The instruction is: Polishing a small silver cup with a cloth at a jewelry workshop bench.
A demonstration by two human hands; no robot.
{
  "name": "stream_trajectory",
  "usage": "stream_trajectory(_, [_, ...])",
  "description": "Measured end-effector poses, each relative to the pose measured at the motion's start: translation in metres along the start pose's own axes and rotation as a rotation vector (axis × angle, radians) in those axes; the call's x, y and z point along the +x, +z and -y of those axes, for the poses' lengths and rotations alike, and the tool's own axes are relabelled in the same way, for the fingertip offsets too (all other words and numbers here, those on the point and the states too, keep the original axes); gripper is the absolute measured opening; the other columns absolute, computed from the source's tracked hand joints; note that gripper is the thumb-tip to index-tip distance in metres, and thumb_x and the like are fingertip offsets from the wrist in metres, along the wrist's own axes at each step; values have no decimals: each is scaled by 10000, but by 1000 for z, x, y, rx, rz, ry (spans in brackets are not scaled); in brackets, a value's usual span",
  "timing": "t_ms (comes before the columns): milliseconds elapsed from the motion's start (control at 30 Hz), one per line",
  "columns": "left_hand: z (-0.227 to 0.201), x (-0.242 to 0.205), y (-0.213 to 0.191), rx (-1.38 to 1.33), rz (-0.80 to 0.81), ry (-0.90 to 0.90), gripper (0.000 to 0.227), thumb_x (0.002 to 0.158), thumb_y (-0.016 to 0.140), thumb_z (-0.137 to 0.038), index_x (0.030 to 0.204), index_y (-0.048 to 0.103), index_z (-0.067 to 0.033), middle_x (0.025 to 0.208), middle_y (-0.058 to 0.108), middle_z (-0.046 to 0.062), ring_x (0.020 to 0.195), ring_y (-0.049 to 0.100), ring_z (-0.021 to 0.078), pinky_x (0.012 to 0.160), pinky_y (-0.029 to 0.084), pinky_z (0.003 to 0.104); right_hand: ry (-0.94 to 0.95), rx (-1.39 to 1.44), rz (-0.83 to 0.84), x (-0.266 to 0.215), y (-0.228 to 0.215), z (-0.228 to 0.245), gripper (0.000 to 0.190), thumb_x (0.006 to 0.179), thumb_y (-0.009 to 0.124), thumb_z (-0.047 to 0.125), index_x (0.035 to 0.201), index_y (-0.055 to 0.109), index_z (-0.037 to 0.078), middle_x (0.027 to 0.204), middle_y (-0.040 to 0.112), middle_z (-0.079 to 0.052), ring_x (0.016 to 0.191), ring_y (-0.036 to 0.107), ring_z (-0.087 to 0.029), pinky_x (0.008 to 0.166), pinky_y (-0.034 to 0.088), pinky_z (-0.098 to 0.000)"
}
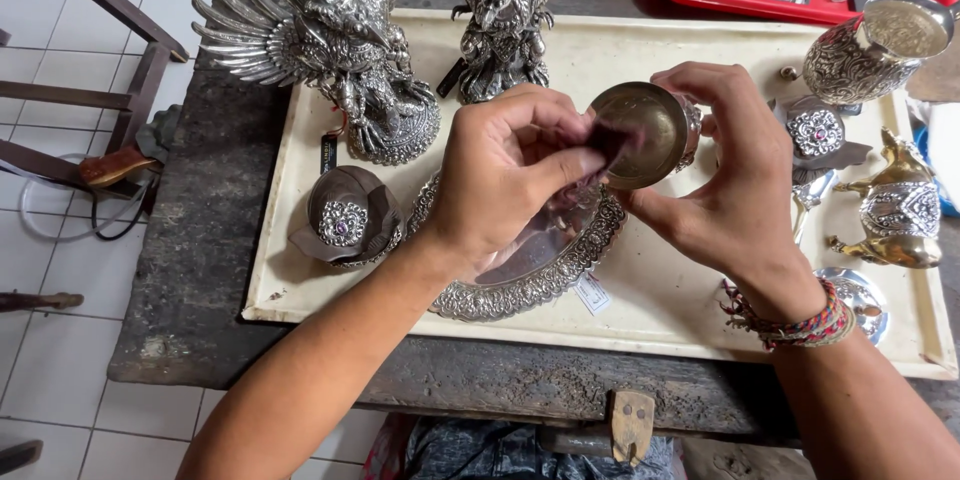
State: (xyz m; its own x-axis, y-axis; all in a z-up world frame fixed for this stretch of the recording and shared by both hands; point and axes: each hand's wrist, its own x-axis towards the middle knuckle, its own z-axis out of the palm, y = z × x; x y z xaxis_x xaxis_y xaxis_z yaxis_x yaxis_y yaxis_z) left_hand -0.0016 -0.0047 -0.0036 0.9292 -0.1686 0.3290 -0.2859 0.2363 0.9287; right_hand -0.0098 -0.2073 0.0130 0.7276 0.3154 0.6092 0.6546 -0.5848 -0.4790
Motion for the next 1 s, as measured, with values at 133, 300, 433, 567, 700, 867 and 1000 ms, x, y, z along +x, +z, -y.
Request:
stream_trajectory(133, [0, 0, -2, 45, 47, -13, 150, 817, 797, 44, 928, 718, -17, 1081, 686, 143, 960, 683, 212, 835, 657, 258, 59, -18, 9, -1, -2, 3, 545, 807, 838, 90, 1250, 562, -65, 1216, 620, -216, 1054, 599, -320, 811, 468, -386])
stream_trajectory(300, [-3, -2, -3, 8, 41, -95, 230, 863, 780, 49, 1037, 748, -98, 1161, 553, 69, 929, 699, 191, 890, 756, 330, -8, 81, 2, 1, -3, 6, 521, 821, 816, 64, 1235, 542, -96, 1231, 602, -252, 1125, 605, -363, 976, 488, -416])
stream_trajectory(433, [-18, 5, 2, -98, -46, -282, 383, 792, 745, 30, 1157, 634, 7, 1015, 674, 177, 699, 725, 200, 616, 685, 340, 48, 193, 26, 2, -2, 9, 584, 823, 864, 124, 1250, 537, -104, 1242, 580, -242, 1134, 600, -306, 719, 520, -280])
stream_trajectory(567, [-12, 6, 1, -36, -72, -248, 257, 820, 761, -32, 1065, 706, 22, 975, 756, 184, 829, 763, 221, 684, 677, 289, 37, 249, 61, 1, -1, 2, 595, 776, 807, 105, 1271, 552, -107, 1240, 579, -253, 1138, 590, -319, 819, 516, -310])
stream_trajectory(700, [-3, 4, -4, 96, -52, -2, 150, 875, 756, -131, 958, 723, -11, 1015, 775, 190, 956, 786, 275, 801, 696, 326, 130, 388, 78, -2, -3, 1, 651, 778, 834, 110, 1307, 507, -84, 1278, 546, -233, 1214, 574, -327, 908, 582, -326])
stream_trajectory(867, [-7, 6, -2, 124, -122, -71, 107, 819, 790, -124, 859, 760, -29, 814, 776, 103, 707, 735, 169, 575, 616, 264, 131, 425, 108, -2, -4, 0, 667, 768, 821, 163, 1321, 527, -68, 1278, 562, -220, 1222, 570, -315, 935, 585, -331])
stream_trajectory(1000, [-17, 7, -6, -199, -20, -280, 383, 779, 772, 18, 1150, 695, 73, 1022, 765, 245, 847, 775, 277, 704, 694, 341, 78, 438, 122, 0, -4, -3, 659, 762, 806, 184, 1299, 545, -97, 1276, 592, -259, 1222, 588, -353, 1064, 523, -397])
